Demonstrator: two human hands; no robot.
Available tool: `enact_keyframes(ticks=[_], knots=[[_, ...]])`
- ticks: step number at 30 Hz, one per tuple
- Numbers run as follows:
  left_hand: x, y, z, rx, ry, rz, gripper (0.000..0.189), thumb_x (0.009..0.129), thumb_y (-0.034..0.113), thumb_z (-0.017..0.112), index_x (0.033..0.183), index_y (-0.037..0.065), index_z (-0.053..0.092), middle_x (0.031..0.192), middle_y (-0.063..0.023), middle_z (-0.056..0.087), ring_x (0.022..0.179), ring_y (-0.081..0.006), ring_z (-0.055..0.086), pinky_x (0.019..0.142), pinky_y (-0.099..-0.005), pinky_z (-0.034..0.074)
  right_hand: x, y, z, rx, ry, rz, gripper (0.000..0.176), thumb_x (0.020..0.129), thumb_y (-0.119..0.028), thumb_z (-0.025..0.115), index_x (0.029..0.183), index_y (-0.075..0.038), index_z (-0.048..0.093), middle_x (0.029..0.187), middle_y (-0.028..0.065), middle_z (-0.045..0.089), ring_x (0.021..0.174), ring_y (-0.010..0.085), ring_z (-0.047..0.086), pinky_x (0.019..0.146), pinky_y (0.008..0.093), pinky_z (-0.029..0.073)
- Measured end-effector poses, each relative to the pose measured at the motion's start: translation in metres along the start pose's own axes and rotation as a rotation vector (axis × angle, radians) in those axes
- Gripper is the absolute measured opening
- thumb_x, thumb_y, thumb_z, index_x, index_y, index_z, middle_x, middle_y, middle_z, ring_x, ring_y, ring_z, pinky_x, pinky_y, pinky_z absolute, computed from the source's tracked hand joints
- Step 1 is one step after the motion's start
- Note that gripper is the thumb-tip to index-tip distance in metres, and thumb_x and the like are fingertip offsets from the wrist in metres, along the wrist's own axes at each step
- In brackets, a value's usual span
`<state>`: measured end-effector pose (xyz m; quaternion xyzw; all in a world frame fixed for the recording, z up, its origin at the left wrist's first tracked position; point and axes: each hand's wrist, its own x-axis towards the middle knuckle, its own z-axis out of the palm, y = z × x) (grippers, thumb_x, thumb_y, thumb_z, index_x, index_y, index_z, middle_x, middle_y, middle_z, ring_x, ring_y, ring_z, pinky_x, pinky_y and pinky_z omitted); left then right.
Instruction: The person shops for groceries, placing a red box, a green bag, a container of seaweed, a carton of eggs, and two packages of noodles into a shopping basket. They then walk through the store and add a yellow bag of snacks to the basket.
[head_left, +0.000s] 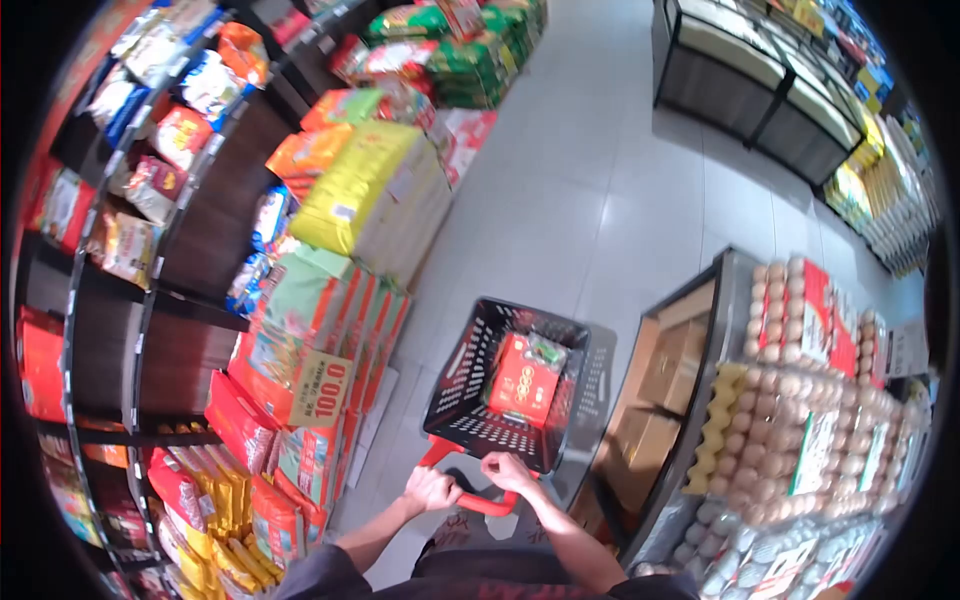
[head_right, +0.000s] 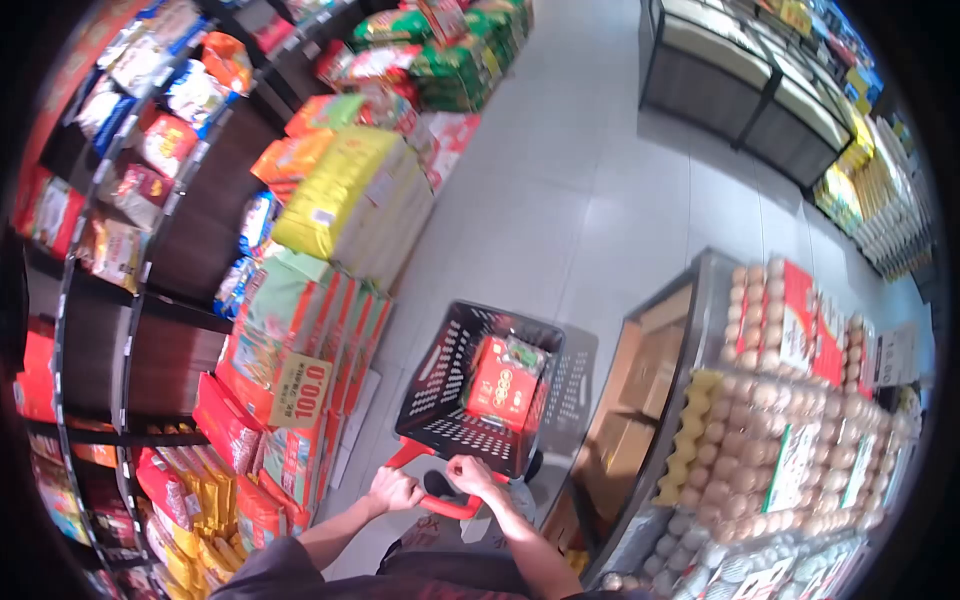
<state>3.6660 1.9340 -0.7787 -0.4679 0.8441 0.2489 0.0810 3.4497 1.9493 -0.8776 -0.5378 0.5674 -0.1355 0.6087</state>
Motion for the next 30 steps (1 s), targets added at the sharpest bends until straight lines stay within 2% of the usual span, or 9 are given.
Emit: enact_keyframes(ticks=[5, 6, 9, 10, 11, 14, 17, 18, 30], knots=[[0.084, 0.007, -0.041, -0.004, -0.100, -0.091, 0.048, 0.085, 0.044, 0.050, 0.071, 0.005, 0.074, 0.071, -0.0196, 0.069, 0.070, -0.0380, 0.070, 0.064, -0.0471, 0.056, -0.018, -0.071, -0.086, 0.198, -0.303, -0.049, 0.047, 0.084, -0.028, 0.077, 0.122, -0.002, 0.064, 0.105, 0.0101, 0.073, 0.100, 0.0189, 0.068, 0.090, 0.0336, 0.052], [0.102, 0.007, -0.053, -0.005, -0.140, -0.100, 0.051, 0.086, 0.046, 0.049, 0.073, 0.003, 0.074, 0.076, -0.0219, 0.070, 0.074, -0.0391, 0.070, 0.067, -0.0479, 0.056, -0.003, -0.060, -0.087, -0.002, -0.294, -0.219, 0.067, 0.081, -0.038, 0.078, 0.135, -0.005, 0.055, 0.118, 0.0135, 0.069, 0.108, 0.0239, 0.066, 0.094, 0.0381, 0.051], [0.148, 0.002, -0.071, -0.035, -0.129, -0.097, 0.052, 0.086, 0.047, 0.050, 0.075, 0.002, 0.074, 0.079, -0.0236, 0.070, 0.077, -0.0389, 0.071, 0.071, -0.0482, 0.057, 0.011, -0.103, -0.110, -0.509, -0.149, -0.017, 0.076, 0.076, -0.052, 0.075, 0.132, -0.006, 0.054, 0.123, 0.0183, 0.066, 0.116, 0.0360, 0.062, 0.098, 0.0462, 0.050], [0.163, 0.002, -0.083, -0.047, -0.119, -0.108, 0.053, 0.085, 0.048, 0.050, 0.077, 0.002, 0.075, 0.080, -0.0244, 0.070, 0.078, -0.0391, 0.071, 0.073, -0.0487, 0.057, 0.016, -0.117, -0.111, -0.530, 0.032, 0.022, 0.053, 0.079, -0.042, 0.073, 0.116, -0.004, 0.065, 0.112, 0.0198, 0.069, 0.107, 0.0366, 0.066, 0.092, 0.0482, 0.053], [0.179, 0.000, -0.091, -0.060, -0.100, -0.098, 0.053, 0.085, 0.048, 0.050, 0.077, 0.002, 0.075, 0.080, -0.0244, 0.070, 0.078, -0.0391, 0.071, 0.073, -0.0487, 0.057, 0.029, -0.128, -0.119, -0.553, 0.042, 0.025, 0.053, 0.079, -0.042, 0.073, 0.116, -0.004, 0.065, 0.112, 0.0198, 0.069, 0.107, 0.0366, 0.066, 0.092, 0.0482, 0.053], [0.223, -0.011, -0.105, -0.077, -0.040, -0.032, 0.053, 0.086, 0.047, 0.049, 0.081, 0.001, 0.075, 0.082, -0.0239, 0.071, 0.079, -0.0393, 0.071, 0.072, -0.0489, 0.057, 0.073, -0.138, -0.135, -0.753, 0.394, 0.164, 0.023, 0.076, -0.027, 0.066, 0.077, -0.006, 0.076, 0.083, 0.0211, 0.072, 0.083, 0.0369, 0.072, 0.079, 0.0487, 0.057], [0.273, -0.018, -0.138, -0.134, 0.063, 0.019, 0.053, 0.086, 0.045, 0.048, 0.078, 0.000, 0.075, 0.078, -0.0245, 0.070, 0.076, -0.0386, 0.071, 0.072, -0.0483, 0.058, 0.108, -0.149, -0.179, -0.878, 0.388, 0.199, 0.029, 0.077, -0.033, 0.065, 0.086, -0.008, 0.077, 0.087, 0.0177, 0.073, 0.084, 0.0338, 0.072, 0.079, 0.0445, 0.057], [0.291, -0.019, -0.154, -0.133, -0.077, 0.001, 0.053, 0.088, 0.045, 0.046, 0.089, 0.001, 0.075, 0.094, -0.0253, 0.071, 0.090, -0.0376, 0.071, 0.081, -0.0485, 0.056, 0.119, -0.149, -0.196, -0.892, 0.402, 0.218, 0.029, 0.077, -0.033, 0.065, 0.086, -0.008, 0.077, 0.087, 0.0177, 0.073, 0.084, 0.0338, 0.072, 0.079, 0.0445, 0.057], [0.542, -0.038, -0.251, -0.088, -0.088, 0.121, 0.055, 0.092, 0.045, 0.041, 0.086, 0.002, 0.076, 0.088, -0.0226, 0.072, 0.086, -0.0367, 0.072, 0.080, -0.0483, 0.056, 0.270, -0.188, -0.404, -0.836, 0.491, 0.165, 0.032, 0.078, -0.035, 0.062, 0.081, -0.007, 0.075, 0.083, 0.0186, 0.072, 0.081, 0.0353, 0.072, 0.078, 0.0460, 0.057]])
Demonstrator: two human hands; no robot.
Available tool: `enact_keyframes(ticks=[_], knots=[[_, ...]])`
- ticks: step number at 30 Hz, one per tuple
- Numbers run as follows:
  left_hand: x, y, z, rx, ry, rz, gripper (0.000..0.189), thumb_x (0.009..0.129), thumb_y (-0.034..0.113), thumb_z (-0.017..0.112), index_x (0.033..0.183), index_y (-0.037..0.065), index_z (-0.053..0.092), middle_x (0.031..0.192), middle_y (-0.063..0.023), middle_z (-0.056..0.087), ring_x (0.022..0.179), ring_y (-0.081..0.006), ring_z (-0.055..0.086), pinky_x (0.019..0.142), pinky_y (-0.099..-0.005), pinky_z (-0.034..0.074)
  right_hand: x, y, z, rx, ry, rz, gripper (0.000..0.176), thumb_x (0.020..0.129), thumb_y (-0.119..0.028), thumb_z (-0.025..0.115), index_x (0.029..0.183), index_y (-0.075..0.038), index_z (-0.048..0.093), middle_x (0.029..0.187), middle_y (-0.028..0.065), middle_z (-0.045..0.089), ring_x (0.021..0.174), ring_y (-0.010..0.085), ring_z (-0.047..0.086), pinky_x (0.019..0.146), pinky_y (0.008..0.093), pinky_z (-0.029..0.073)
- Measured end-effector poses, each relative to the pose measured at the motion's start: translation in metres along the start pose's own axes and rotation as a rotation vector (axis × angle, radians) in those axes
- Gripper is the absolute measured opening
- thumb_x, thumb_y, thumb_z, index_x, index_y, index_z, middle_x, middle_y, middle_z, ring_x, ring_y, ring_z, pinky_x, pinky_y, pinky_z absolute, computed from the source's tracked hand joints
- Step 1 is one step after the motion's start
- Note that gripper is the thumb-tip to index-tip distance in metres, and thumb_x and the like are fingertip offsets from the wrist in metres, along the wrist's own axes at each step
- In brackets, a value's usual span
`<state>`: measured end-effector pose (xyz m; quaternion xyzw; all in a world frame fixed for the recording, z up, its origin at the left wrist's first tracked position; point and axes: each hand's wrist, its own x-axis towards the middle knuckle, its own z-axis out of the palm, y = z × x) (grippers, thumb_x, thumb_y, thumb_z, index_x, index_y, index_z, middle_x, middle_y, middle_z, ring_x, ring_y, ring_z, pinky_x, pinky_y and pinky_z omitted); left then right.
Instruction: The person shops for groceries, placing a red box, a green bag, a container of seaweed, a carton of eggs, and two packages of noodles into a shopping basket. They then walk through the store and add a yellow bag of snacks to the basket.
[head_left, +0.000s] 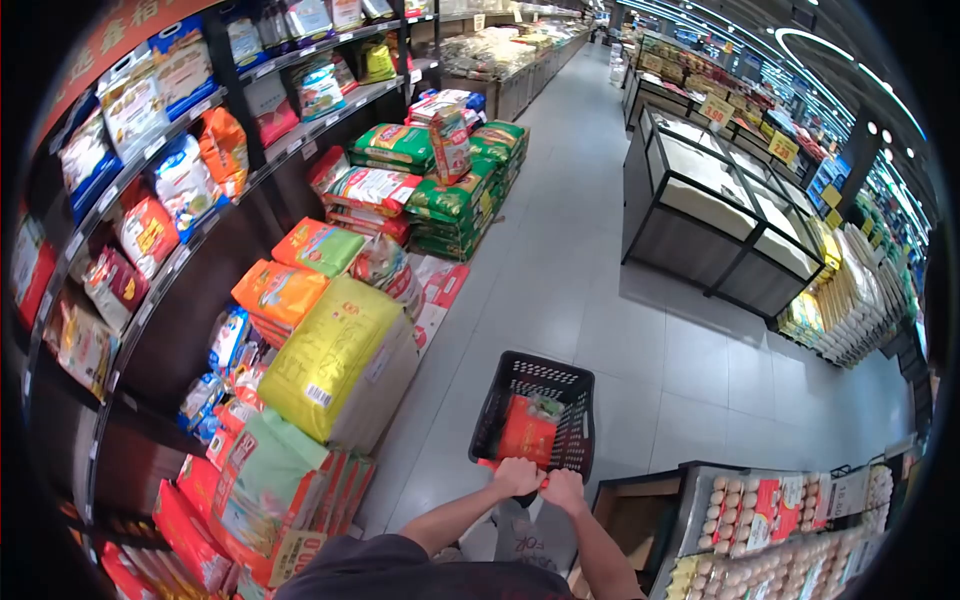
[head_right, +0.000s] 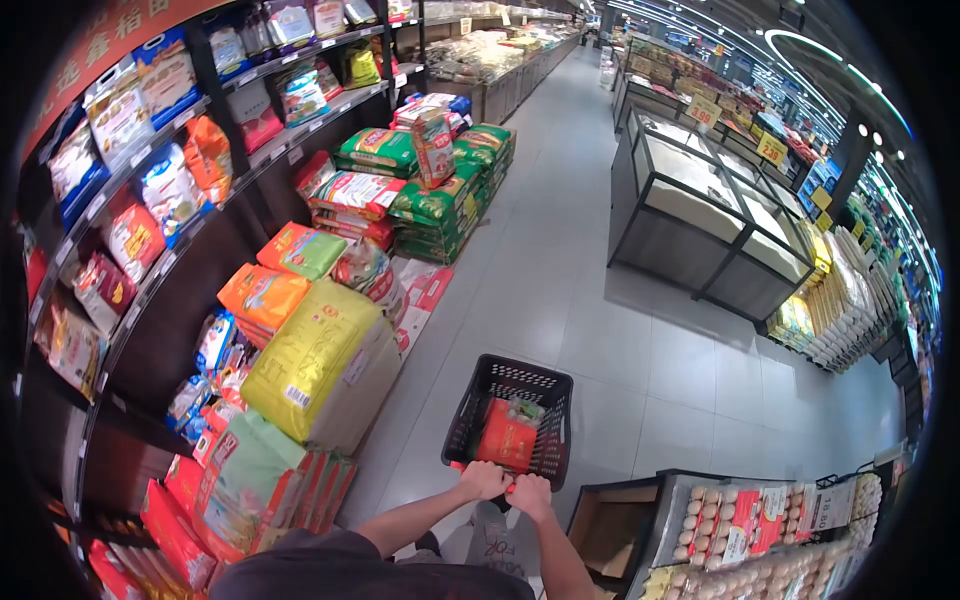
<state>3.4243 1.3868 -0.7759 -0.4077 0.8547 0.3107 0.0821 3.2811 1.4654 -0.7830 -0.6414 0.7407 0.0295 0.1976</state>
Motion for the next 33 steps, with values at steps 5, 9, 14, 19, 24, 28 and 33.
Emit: enact_keyframes(ticks=[5, 9, 14, 19, 24, 28, 33], knots=[[0.110, -0.013, -0.049, 0.039, 0.064, 0.017, 0.054, 0.092, 0.046, 0.044, 0.082, 0.003, 0.076, 0.082, -0.0226, 0.071, 0.080, -0.0381, 0.071, 0.075, -0.0492, 0.056, 0.109, 0.039, -0.039, 0.031, 0.085, -0.016, 0.031, 0.077, -0.036, 0.062, 0.075, -0.007, 0.074, 0.075, 0.0180, 0.071, 0.074, 0.0362, 0.071, 0.071, 0.0457, 0.057], [0.197, -0.023, -0.098, 0.050, 0.090, 0.043, 0.053, 0.092, 0.045, 0.045, 0.078, 0.003, 0.074, 0.076, -0.0214, 0.070, 0.073, -0.0384, 0.071, 0.068, -0.0495, 0.056, 0.194, 0.068, -0.083, 0.102, 0.108, -0.061, 0.029, 0.074, -0.036, 0.065, 0.073, -0.008, 0.073, 0.075, 0.0166, 0.071, 0.073, 0.0341, 0.072, 0.072, 0.0452, 0.057], [0.306, -0.036, -0.154, 0.054, 0.131, 0.037, 0.053, 0.091, 0.045, 0.046, 0.076, 0.003, 0.074, 0.074, -0.0207, 0.070, 0.073, -0.0378, 0.070, 0.067, -0.0493, 0.056, 0.309, 0.104, -0.121, 0.074, 0.125, -0.097, 0.030, 0.073, -0.036, 0.066, 0.079, -0.008, 0.073, 0.076, 0.0155, 0.071, 0.073, 0.0332, 0.072, 0.068, 0.0451, 0.057], [0.421, -0.048, -0.217, 0.078, 0.208, 0.045, 0.053, 0.090, 0.046, 0.047, 0.074, 0.002, 0.074, 0.070, -0.0202, 0.069, 0.068, -0.0380, 0.070, 0.067, -0.0492, 0.055, 0.424, 0.138, -0.174, 0.044, 0.074, -0.058, 0.031, 0.074, -0.037, 0.065, 0.081, -0.008, 0.073, 0.078, 0.0157, 0.072, 0.074, 0.0327, 0.072, 0.070, 0.0462, 0.057], [0.531, -0.056, -0.291, 0.059, 0.093, 0.053, 0.052, 0.091, 0.046, 0.047, 0.081, 0.004, 0.075, 0.080, -0.0207, 0.071, 0.078, -0.0354, 0.072, 0.073, -0.0479, 0.056, 0.545, 0.173, -0.219, 0.031, -0.008, 0.026, 0.032, 0.074, -0.037, 0.065, 0.082, -0.007, 0.073, 0.081, 0.0166, 0.072, 0.075, 0.0333, 0.072, 0.071, 0.0471, 0.058], [0.621, -0.069, -0.348, -0.004, 0.116, 0.094, 0.053, 0.091, 0.044, 0.045, 0.079, 0.003, 0.075, 0.080, -0.0203, 0.072, 0.076, -0.0353, 0.072, 0.073, -0.0472, 0.056, 0.638, 0.193, -0.269, 0.050, -0.106, 0.077, 0.032, 0.075, -0.035, 0.064, 0.084, -0.006, 0.073, 0.086, 0.0188, 0.072, 0.081, 0.0354, 0.072, 0.075, 0.0469, 0.058], [0.747, -0.086, -0.405, 0.019, 0.060, 0.123, 0.052, 0.091, 0.043, 0.044, 0.079, 0.003, 0.075, 0.081, -0.0203, 0.072, 0.076, -0.0359, 0.072, 0.074, -0.0476, 0.056, 0.759, 0.232, -0.318, 0.038, -0.157, 0.131, 0.031, 0.076, -0.032, 0.062, 0.086, -0.005, 0.073, 0.089, 0.0198, 0.073, 0.085, 0.0355, 0.072, 0.077, 0.0469, 0.058]])
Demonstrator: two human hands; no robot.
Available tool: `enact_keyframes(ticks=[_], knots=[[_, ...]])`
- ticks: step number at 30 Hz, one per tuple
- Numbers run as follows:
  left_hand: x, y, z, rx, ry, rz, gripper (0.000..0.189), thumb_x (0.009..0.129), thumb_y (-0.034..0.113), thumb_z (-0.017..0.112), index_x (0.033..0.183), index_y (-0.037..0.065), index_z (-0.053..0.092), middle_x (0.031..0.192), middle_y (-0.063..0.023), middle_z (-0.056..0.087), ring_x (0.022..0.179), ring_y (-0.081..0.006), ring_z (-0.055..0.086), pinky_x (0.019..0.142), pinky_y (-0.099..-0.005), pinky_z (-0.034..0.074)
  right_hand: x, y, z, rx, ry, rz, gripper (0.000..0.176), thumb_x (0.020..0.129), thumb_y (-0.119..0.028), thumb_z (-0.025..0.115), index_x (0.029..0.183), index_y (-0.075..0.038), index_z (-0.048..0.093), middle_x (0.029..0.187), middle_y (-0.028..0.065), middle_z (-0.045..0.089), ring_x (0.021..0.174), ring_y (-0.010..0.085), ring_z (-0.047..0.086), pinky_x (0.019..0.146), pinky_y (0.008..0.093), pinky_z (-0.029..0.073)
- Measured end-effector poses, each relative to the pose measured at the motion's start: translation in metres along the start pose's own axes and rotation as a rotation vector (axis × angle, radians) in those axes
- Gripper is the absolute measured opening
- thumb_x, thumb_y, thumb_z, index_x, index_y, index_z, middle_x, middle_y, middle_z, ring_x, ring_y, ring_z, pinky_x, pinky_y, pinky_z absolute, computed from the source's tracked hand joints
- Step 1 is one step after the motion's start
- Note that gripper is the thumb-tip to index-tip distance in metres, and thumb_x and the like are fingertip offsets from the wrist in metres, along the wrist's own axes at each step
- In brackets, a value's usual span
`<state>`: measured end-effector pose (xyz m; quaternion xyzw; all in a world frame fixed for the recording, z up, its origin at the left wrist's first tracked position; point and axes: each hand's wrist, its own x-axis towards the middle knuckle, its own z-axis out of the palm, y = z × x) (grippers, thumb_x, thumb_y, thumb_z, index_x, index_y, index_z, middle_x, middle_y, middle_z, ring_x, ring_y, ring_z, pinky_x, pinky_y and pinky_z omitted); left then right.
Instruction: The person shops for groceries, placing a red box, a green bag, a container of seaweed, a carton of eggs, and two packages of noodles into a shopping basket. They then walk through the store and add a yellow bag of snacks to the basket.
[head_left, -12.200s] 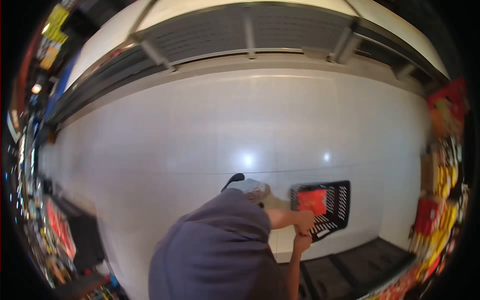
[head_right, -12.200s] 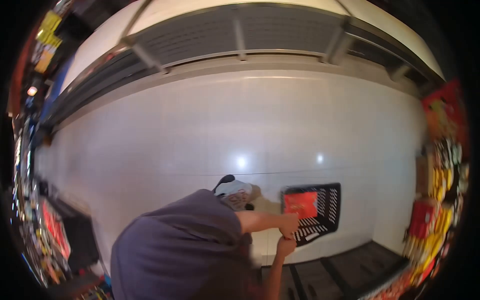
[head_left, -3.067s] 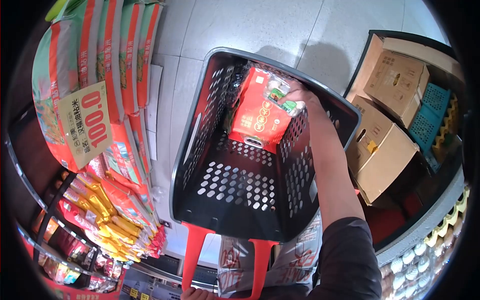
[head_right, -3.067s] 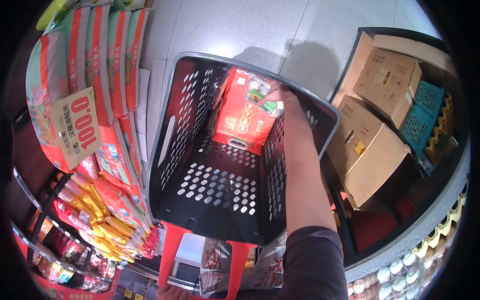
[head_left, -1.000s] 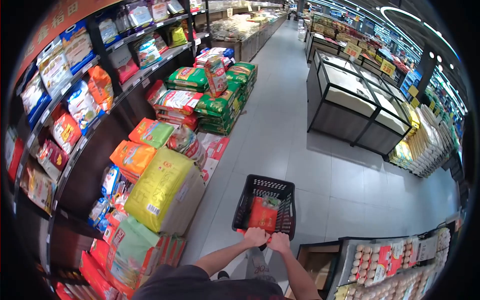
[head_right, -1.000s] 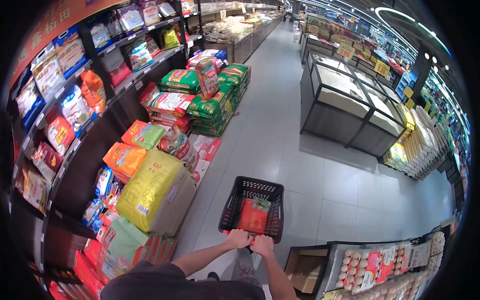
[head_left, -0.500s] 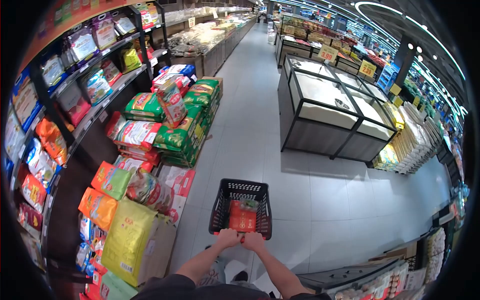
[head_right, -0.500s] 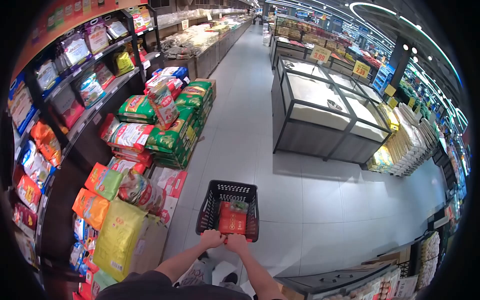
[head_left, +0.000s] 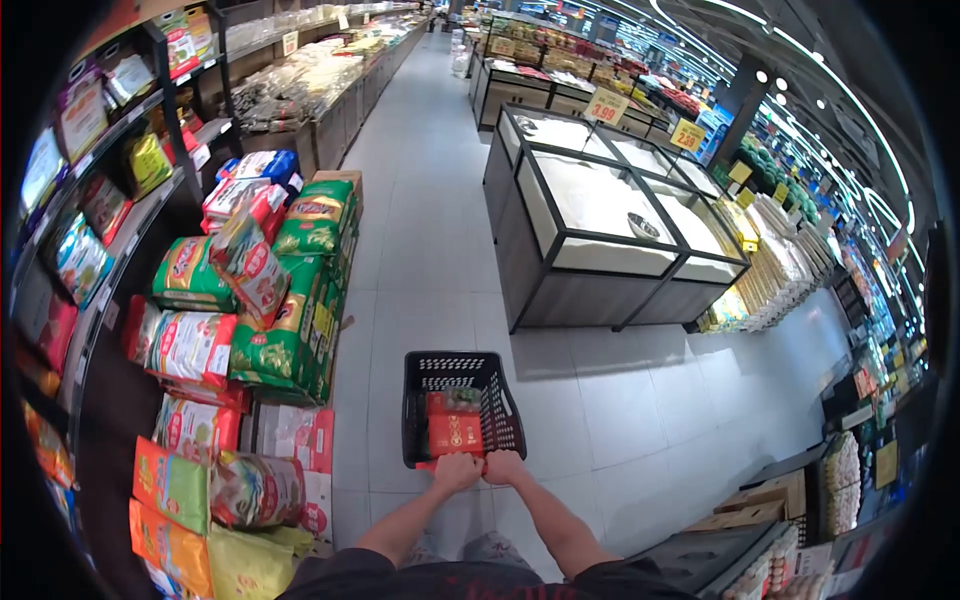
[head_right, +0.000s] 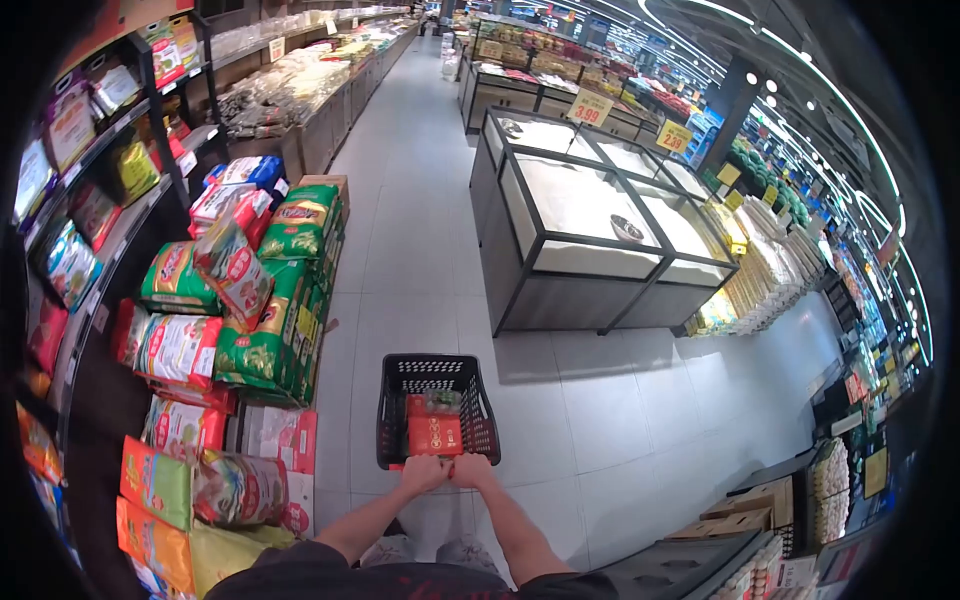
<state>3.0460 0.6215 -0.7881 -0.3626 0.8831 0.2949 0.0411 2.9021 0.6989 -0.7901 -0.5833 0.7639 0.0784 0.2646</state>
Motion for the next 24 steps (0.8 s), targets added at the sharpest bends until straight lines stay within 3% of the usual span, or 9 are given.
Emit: enact_keyframes(ticks=[2, 8, 24], knots=[[0.052, -0.015, -0.007, -0.035, 0.042, 0.011, 0.055, 0.091, 0.049, 0.048, 0.078, 0.003, 0.075, 0.077, -0.0217, 0.070, 0.075, -0.0375, 0.071, 0.071, -0.0489, 0.056, 0.042, 0.008, -0.028, 0.008, -0.009, 0.012, 0.031, 0.077, -0.032, 0.061, 0.087, -0.006, 0.073, 0.090, 0.0190, 0.073, 0.085, 0.0349, 0.072, 0.078, 0.0470, 0.058], [0.195, -0.033, -0.084, 0.028, 0.035, 0.006, 0.055, 0.092, 0.046, 0.045, 0.078, 0.001, 0.074, 0.079, -0.0245, 0.070, 0.076, -0.0397, 0.071, 0.071, -0.0506, 0.056, 0.170, 0.041, -0.115, 0.020, 0.091, -0.046, 0.027, 0.072, -0.030, 0.064, 0.078, -0.005, 0.073, 0.083, 0.0194, 0.072, 0.081, 0.0353, 0.072, 0.074, 0.0467, 0.058], [0.591, -0.093, -0.247, 0.072, 0.078, -0.094, 0.054, 0.092, 0.043, 0.045, 0.077, -0.001, 0.073, 0.078, -0.0262, 0.069, 0.076, -0.0414, 0.070, 0.073, -0.0521, 0.056, 0.538, 0.145, -0.340, 0.056, 0.047, -0.140, 0.024, 0.072, -0.025, 0.066, 0.084, -0.005, 0.074, 0.085, 0.0170, 0.073, 0.084, 0.0327, 0.072, 0.077, 0.0451, 0.058]])
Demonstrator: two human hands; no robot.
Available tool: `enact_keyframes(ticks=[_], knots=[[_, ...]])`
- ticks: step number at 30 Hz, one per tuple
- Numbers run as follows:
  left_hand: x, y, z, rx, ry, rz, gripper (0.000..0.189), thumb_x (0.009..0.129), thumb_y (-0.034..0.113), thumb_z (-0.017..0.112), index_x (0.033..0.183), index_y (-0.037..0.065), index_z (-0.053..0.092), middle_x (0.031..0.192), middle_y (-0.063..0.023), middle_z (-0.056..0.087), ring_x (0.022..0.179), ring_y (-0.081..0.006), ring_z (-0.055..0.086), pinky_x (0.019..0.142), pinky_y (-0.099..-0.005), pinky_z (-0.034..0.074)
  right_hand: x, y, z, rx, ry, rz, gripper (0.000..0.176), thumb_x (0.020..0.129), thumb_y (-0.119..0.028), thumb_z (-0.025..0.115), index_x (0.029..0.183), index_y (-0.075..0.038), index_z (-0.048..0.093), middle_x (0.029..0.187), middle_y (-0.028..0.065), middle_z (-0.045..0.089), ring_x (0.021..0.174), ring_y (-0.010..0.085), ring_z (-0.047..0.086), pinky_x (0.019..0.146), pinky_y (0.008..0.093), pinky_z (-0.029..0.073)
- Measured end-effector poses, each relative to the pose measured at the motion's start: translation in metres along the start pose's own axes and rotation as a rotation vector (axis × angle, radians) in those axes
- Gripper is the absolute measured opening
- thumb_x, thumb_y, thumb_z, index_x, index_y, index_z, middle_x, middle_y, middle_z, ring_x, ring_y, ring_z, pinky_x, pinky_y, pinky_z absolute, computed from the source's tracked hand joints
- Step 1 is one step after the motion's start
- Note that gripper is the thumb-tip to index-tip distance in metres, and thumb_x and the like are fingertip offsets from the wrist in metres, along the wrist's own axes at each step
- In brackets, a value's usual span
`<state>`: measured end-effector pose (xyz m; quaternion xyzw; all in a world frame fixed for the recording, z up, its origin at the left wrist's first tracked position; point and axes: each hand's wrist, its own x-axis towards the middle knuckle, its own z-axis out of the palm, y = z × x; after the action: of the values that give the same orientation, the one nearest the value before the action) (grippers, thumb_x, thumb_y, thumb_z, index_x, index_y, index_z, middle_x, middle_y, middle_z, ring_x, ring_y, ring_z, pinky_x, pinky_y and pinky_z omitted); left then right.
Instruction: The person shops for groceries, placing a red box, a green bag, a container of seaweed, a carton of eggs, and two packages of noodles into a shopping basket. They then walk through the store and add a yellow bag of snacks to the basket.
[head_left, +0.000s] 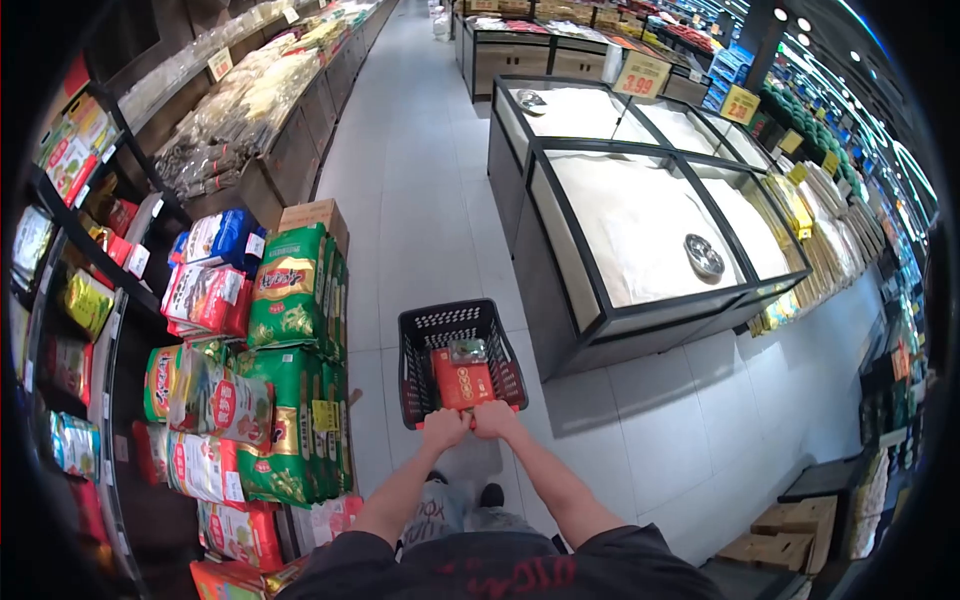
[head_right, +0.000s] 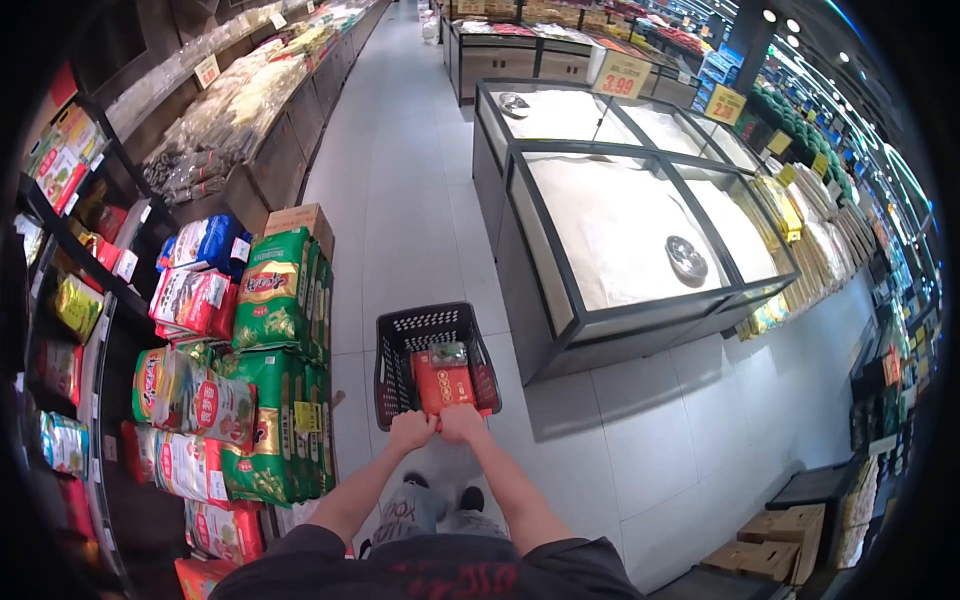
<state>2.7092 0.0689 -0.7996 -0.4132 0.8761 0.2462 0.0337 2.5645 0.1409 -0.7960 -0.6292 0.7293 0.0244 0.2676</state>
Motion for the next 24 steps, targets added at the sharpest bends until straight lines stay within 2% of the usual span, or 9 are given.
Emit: enact_keyframes(ticks=[3, 9, 12, 15, 18, 22, 24], knots=[[0.075, -0.006, -0.029, -0.030, 0.003, 0.010, 0.053, 0.091, 0.042, 0.045, 0.077, -0.001, 0.074, 0.078, -0.0253, 0.069, 0.075, -0.0400, 0.071, 0.072, -0.0500, 0.056, 0.072, 0.026, -0.037, -0.037, -0.013, -0.014, 0.027, 0.070, -0.026, 0.064, 0.084, -0.004, 0.073, 0.084, 0.0186, 0.072, 0.083, 0.0345, 0.072, 0.076, 0.0453, 0.058], [0.222, -0.043, -0.074, -0.102, 0.050, 0.045, 0.050, 0.091, 0.041, 0.046, 0.074, 0.003, 0.074, 0.074, -0.0188, 0.071, 0.073, -0.0369, 0.071, 0.070, -0.0483, 0.056, 0.212, 0.053, -0.121, -0.073, -0.007, 0.038, 0.034, 0.074, -0.035, 0.065, 0.084, -0.003, 0.074, 0.087, 0.0193, 0.072, 0.085, 0.0362, 0.071, 0.079, 0.0462, 0.057], [0.299, -0.065, -0.094, -0.154, 0.027, 0.027, 0.050, 0.092, 0.040, 0.045, 0.074, 0.004, 0.074, 0.074, -0.0190, 0.071, 0.072, -0.0363, 0.071, 0.070, -0.0490, 0.056, 0.287, 0.069, -0.153, -0.106, -0.071, 0.051, 0.031, 0.076, -0.032, 0.061, 0.085, -0.006, 0.074, 0.088, 0.0203, 0.072, 0.085, 0.0364, 0.071, 0.079, 0.0469, 0.057], [0.378, -0.086, -0.106, -0.142, 0.107, 0.024, 0.050, 0.092, 0.039, 0.045, 0.073, 0.003, 0.073, 0.073, -0.0199, 0.070, 0.071, -0.0362, 0.071, 0.069, -0.0495, 0.055, 0.357, 0.083, -0.193, -0.092, -0.018, 0.030, 0.030, 0.075, -0.031, 0.061, 0.083, -0.005, 0.074, 0.087, 0.0212, 0.072, 0.083, 0.0377, 0.071, 0.078, 0.0471, 0.057], [0.442, -0.100, -0.150, -0.175, 0.056, 0.043, 0.050, 0.092, 0.039, 0.045, 0.073, 0.002, 0.073, 0.073, -0.0209, 0.070, 0.071, -0.0361, 0.071, 0.070, -0.0498, 0.055, 0.425, 0.092, -0.233, -0.116, -0.049, 0.052, 0.030, 0.074, -0.031, 0.062, 0.082, -0.004, 0.074, 0.085, 0.0209, 0.072, 0.082, 0.0370, 0.071, 0.079, 0.0464, 0.057], [0.543, -0.118, -0.190, -0.159, 0.039, 0.007, 0.049, 0.092, 0.039, 0.047, 0.073, 0.002, 0.073, 0.073, -0.0208, 0.070, 0.071, -0.0363, 0.071, 0.070, -0.0496, 0.056, 0.523, 0.120, -0.280, -0.137, 0.031, -0.017, 0.027, 0.072, -0.029, 0.063, 0.079, -0.004, 0.073, 0.081, 0.0210, 0.071, 0.079, 0.0371, 0.071, 0.076, 0.0459, 0.057], [0.593, -0.127, -0.210, -0.141, 0.075, -0.003, 0.048, 0.092, 0.039, 0.047, 0.073, 0.003, 0.073, 0.073, -0.0206, 0.070, 0.070, -0.0365, 0.071, 0.069, -0.0493, 0.056, 0.571, 0.134, -0.309, -0.130, -0.010, -0.043, 0.029, 0.072, -0.031, 0.064, 0.078, -0.004, 0.073, 0.082, 0.0202, 0.072, 0.078, 0.0364, 0.071, 0.076, 0.0467, 0.057]])
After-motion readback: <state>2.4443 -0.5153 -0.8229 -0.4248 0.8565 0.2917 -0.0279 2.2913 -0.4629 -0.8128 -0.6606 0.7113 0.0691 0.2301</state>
